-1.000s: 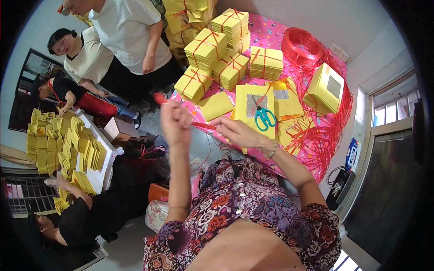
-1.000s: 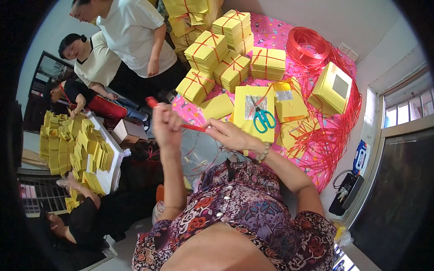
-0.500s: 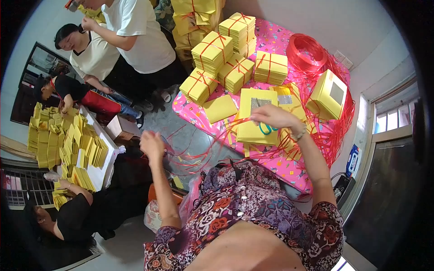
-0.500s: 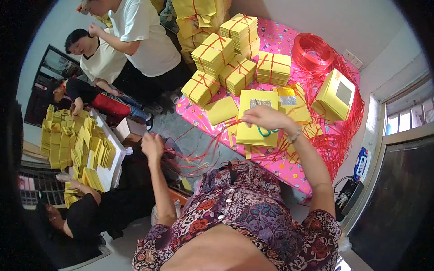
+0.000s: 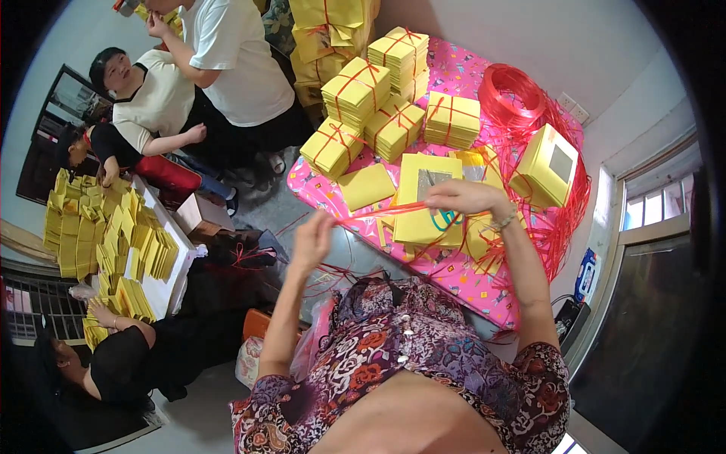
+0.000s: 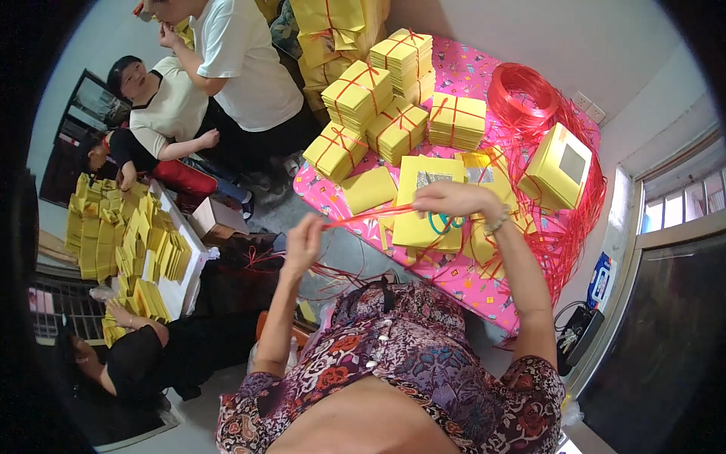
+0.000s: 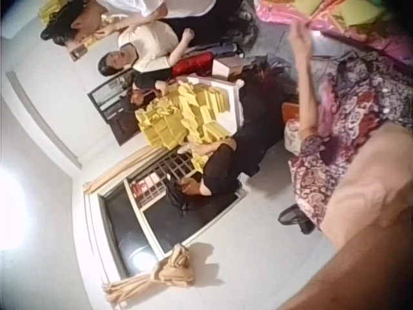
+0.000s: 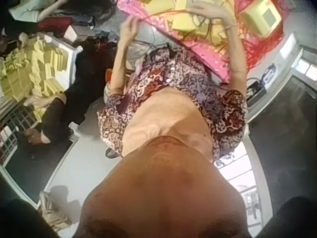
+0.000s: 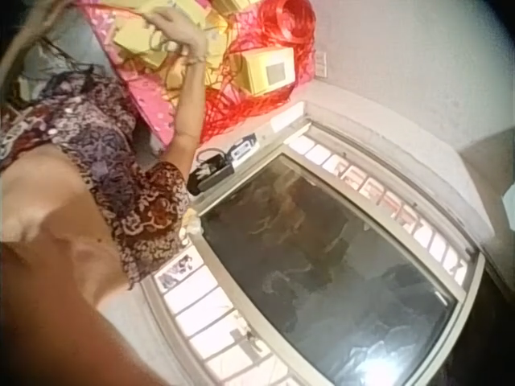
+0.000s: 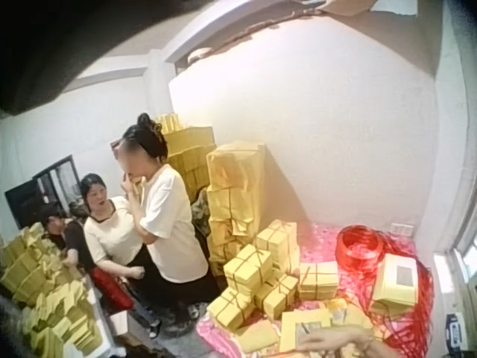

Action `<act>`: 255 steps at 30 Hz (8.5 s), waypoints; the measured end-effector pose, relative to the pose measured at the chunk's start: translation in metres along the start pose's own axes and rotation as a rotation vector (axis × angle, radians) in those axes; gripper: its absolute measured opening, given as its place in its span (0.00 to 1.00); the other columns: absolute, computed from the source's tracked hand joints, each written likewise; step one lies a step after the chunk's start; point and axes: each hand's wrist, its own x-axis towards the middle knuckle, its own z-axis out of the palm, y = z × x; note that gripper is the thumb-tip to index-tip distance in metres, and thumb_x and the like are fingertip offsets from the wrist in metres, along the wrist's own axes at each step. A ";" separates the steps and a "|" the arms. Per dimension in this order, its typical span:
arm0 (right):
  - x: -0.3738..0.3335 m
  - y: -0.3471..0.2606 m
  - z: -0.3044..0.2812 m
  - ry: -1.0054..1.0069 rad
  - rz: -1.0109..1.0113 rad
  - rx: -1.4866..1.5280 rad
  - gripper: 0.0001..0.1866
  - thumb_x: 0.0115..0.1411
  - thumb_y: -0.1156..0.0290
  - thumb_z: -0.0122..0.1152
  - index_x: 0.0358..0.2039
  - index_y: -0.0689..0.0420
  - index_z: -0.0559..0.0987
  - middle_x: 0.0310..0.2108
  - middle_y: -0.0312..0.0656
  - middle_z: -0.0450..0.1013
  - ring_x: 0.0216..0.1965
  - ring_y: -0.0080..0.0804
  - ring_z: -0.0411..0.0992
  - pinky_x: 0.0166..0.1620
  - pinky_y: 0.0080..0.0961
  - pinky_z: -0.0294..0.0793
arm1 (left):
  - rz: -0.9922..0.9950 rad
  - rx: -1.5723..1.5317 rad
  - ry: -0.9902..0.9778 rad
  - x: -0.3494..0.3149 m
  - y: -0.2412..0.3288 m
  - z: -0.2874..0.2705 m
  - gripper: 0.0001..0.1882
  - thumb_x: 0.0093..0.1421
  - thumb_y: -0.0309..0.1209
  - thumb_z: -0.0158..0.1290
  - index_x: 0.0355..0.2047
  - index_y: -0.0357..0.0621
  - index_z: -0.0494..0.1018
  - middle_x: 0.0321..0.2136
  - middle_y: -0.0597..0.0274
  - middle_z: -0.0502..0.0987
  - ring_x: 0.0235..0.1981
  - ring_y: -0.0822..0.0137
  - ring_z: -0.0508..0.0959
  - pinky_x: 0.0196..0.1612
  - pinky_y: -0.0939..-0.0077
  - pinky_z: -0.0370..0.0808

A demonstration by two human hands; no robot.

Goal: Bundling small yellow boxes together using red plastic strips.

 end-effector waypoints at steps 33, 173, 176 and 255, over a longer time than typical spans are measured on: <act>-0.016 -0.009 -0.001 0.179 0.135 -0.341 0.17 0.62 0.58 0.43 0.29 0.58 0.74 0.26 0.48 0.72 0.31 0.45 0.71 0.37 0.37 0.68 | 0.066 0.336 0.057 -0.020 -0.072 0.001 0.02 0.57 0.24 0.46 0.32 0.43 0.66 0.19 0.47 0.72 0.23 0.46 0.74 0.23 0.61 0.68; 0.010 -0.023 0.033 0.173 0.076 -0.366 0.18 0.63 0.59 0.41 0.30 0.60 0.72 0.25 0.52 0.71 0.31 0.51 0.70 0.35 0.42 0.68 | 0.150 0.144 -0.414 0.027 0.062 0.074 0.15 0.62 0.31 0.43 0.49 0.43 0.62 0.16 0.48 0.71 0.21 0.49 0.74 0.24 0.62 0.68; -0.008 -0.009 0.016 0.200 0.155 -0.372 0.19 0.64 0.58 0.39 0.32 0.60 0.72 0.27 0.50 0.72 0.32 0.49 0.71 0.37 0.39 0.68 | 0.120 0.118 -0.338 0.028 0.047 0.070 0.10 0.62 0.31 0.42 0.42 0.44 0.68 0.14 0.50 0.69 0.18 0.50 0.73 0.22 0.61 0.66; -0.002 0.012 0.014 0.108 0.078 -0.213 0.20 0.63 0.57 0.40 0.25 0.58 0.72 0.21 0.45 0.68 0.26 0.39 0.67 0.34 0.34 0.66 | 0.121 0.468 -0.013 -0.017 -0.068 0.004 0.26 0.55 0.30 0.51 0.52 0.36 0.59 0.44 0.48 0.69 0.43 0.53 0.69 0.46 0.63 0.64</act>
